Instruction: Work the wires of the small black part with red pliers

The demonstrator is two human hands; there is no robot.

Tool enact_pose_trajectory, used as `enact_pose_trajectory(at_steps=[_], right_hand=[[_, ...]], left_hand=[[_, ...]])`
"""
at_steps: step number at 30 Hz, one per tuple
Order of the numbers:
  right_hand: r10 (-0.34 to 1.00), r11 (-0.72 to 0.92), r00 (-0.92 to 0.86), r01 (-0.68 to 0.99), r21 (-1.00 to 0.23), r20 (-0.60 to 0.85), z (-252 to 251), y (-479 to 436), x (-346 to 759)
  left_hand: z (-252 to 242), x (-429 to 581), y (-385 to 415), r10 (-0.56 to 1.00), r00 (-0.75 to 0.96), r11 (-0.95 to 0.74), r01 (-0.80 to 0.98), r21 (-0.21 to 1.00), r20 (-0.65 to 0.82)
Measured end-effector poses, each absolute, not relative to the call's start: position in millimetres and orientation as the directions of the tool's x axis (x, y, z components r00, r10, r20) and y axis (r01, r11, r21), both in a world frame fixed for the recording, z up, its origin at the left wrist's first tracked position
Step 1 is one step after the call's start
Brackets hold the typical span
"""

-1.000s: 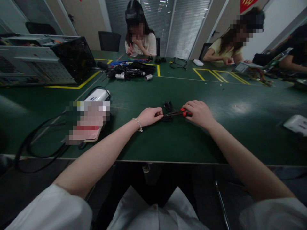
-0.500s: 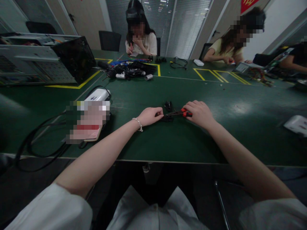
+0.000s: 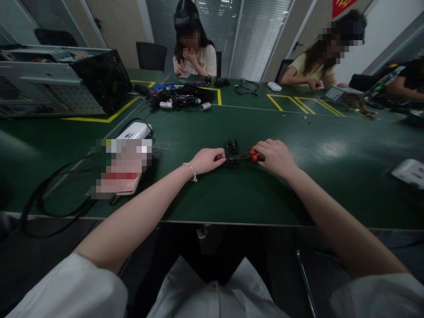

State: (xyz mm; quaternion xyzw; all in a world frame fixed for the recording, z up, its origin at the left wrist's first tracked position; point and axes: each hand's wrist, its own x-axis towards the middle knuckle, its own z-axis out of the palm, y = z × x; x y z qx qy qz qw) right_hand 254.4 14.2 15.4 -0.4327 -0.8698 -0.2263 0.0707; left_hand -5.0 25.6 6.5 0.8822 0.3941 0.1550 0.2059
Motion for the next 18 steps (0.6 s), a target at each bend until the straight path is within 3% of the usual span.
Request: enact_pose_trajectory(at_steps=[18], right_hand=[[0.727, 0.504, -0.603, 0.794, 0.340, 0.328, 17.2, 11.3, 253.9]], left_hand=[[6.5, -5.1, 25.2, 0.762, 0.640, -0.595, 0.632, 0.497, 0.099]])
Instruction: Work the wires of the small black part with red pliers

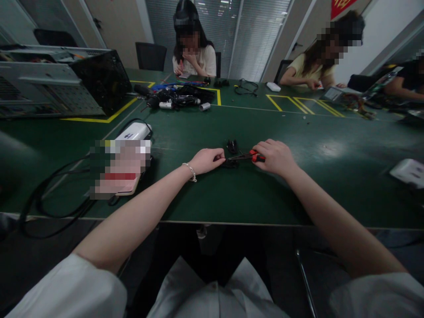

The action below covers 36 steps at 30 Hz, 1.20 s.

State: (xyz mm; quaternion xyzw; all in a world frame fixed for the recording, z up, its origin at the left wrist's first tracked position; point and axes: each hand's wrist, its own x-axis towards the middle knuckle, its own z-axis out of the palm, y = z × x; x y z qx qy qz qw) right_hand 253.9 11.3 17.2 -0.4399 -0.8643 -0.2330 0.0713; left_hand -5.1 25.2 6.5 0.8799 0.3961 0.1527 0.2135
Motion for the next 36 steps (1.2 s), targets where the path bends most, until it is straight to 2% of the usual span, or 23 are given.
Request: enact_pose_trajectory(at_steps=[22, 30, 36], right_hand=[[0.712, 0.551, -0.616, 0.788, 0.274, 0.339, 17.0, 11.4, 253.2], [0.703, 0.554, -0.635, 0.771, 0.315, 0.321, 19.0, 9.3, 252.5], [0.742, 0.528, -0.604, 0.794, 0.302, 0.290, 17.1, 9.8, 251.6]], left_hand=[[3.7, -5.1, 26.4, 0.764, 0.634, -0.603, 0.639, 0.477, 0.118], [6.0, -5.3, 25.0, 0.762, 0.637, -0.602, 0.634, 0.485, 0.114], [6.1, -5.1, 25.2, 0.768, 0.632, -0.594, 0.642, 0.485, 0.106]])
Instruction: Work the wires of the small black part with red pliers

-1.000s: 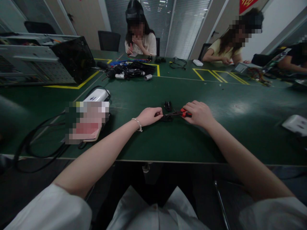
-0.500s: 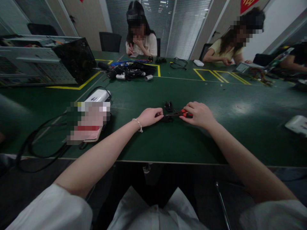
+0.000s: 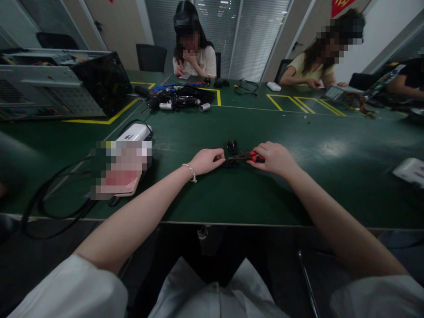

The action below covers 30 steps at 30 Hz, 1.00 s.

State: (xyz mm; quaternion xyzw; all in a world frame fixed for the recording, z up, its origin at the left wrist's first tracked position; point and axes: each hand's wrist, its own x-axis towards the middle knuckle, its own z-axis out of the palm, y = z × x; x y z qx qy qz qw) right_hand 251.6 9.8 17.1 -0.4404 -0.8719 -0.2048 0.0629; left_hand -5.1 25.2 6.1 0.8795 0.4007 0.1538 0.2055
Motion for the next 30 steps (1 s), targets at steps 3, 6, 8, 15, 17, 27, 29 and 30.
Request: enact_pose_trajectory(at_steps=[3, 6, 8, 15, 17, 27, 29, 30], right_hand=[[0.738, 0.531, -0.609, 0.790, 0.306, 0.292, 18.3, 9.8, 251.9], [0.722, 0.532, -0.617, 0.784, 0.320, 0.312, 19.8, 9.2, 252.6], [0.717, 0.525, -0.618, 0.783, 0.334, 0.323, 20.3, 8.6, 252.6], [0.725, 0.502, -0.603, 0.794, 0.343, 0.334, 20.6, 6.1, 250.8], [0.733, 0.501, -0.595, 0.800, 0.332, 0.328, 20.3, 6.2, 250.7], [0.712, 0.506, -0.615, 0.784, 0.360, 0.338, 22.4, 5.1, 250.8], [0.710, 0.501, -0.614, 0.785, 0.365, 0.346, 22.9, 4.2, 250.1], [0.712, 0.500, -0.611, 0.787, 0.361, 0.344, 22.9, 3.8, 249.8]], left_hand=[[5.7, -5.0, 25.4, 0.769, 0.631, -0.592, 0.641, 0.488, 0.105], [4.5, -4.8, 25.6, 0.765, 0.633, -0.602, 0.638, 0.481, 0.117], [3.5, -4.6, 25.9, 0.765, 0.631, -0.607, 0.641, 0.470, 0.128], [2.9, -4.3, 26.8, 0.764, 0.632, -0.609, 0.640, 0.469, 0.130], [2.8, -4.3, 26.9, 0.764, 0.632, -0.608, 0.640, 0.469, 0.129], [4.7, -4.7, 25.3, 0.763, 0.635, -0.610, 0.640, 0.468, 0.126], [5.4, -4.8, 24.8, 0.763, 0.634, -0.611, 0.642, 0.463, 0.127], [5.6, -4.8, 24.7, 0.762, 0.635, -0.613, 0.643, 0.459, 0.128]])
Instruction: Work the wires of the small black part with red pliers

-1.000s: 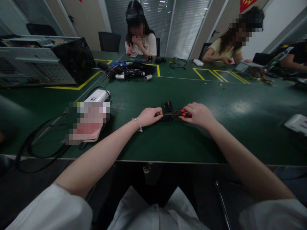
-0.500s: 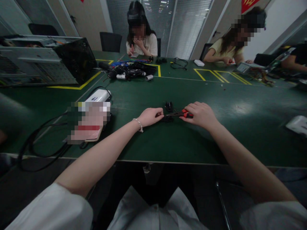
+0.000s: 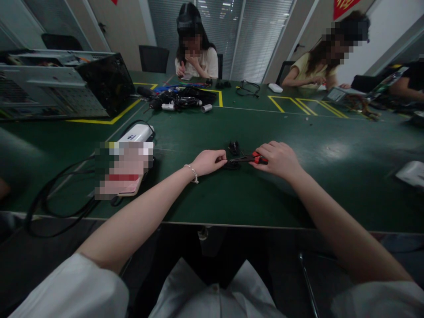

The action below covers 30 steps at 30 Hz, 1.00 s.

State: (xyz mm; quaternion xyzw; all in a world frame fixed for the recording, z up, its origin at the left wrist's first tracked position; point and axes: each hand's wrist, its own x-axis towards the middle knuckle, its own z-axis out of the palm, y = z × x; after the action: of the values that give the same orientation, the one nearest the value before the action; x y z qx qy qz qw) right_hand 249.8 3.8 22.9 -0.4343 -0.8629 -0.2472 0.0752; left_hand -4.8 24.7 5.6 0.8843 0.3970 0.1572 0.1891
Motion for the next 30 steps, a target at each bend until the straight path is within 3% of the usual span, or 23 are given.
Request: enact_pose_trajectory(at_steps=[7, 20, 30], right_hand=[[0.736, 0.515, -0.597, 0.800, 0.309, 0.319, 21.0, 6.2, 250.7], [0.702, 0.503, -0.623, 0.777, 0.377, 0.346, 25.8, 1.6, 249.2], [0.725, 0.525, -0.609, 0.791, 0.314, 0.320, 23.0, 5.2, 251.6]], left_hand=[[4.4, -4.7, 26.3, 0.763, 0.635, -0.610, 0.646, 0.459, 0.121], [4.2, -5.2, 26.4, 0.761, 0.638, -0.610, 0.642, 0.464, 0.118], [3.6, -4.8, 27.1, 0.760, 0.639, -0.610, 0.639, 0.468, 0.118]])
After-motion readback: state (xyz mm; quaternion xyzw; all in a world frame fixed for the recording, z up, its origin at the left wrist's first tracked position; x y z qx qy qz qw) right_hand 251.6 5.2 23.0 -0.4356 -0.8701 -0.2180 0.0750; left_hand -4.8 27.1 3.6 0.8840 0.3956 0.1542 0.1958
